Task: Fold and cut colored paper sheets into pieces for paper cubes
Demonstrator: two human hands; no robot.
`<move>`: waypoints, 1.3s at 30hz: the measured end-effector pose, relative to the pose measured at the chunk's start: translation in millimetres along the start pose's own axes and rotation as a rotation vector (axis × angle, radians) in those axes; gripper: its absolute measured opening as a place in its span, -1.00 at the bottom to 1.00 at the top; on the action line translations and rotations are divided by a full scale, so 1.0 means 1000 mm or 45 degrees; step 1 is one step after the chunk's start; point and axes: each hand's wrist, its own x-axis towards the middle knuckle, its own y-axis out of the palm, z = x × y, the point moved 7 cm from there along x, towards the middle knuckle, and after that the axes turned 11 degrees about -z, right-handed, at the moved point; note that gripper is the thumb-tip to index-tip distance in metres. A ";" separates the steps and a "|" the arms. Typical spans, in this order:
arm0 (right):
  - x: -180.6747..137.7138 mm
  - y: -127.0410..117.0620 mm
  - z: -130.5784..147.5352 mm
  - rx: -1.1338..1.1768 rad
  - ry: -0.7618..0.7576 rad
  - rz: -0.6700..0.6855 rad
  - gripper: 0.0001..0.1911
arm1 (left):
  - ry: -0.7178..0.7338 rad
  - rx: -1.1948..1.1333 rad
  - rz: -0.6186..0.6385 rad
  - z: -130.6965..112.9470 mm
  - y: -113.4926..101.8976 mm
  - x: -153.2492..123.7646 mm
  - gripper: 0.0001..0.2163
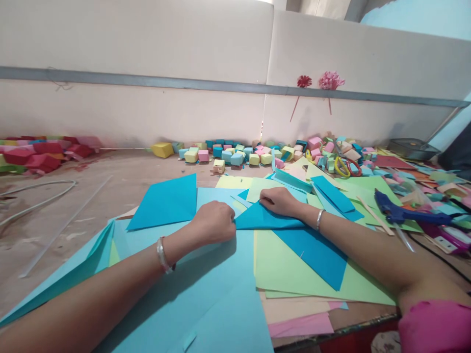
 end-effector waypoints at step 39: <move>0.000 0.009 -0.001 -0.083 -0.106 0.063 -0.78 | 0.546 -0.047 0.335 -0.088 0.028 -0.065 -0.01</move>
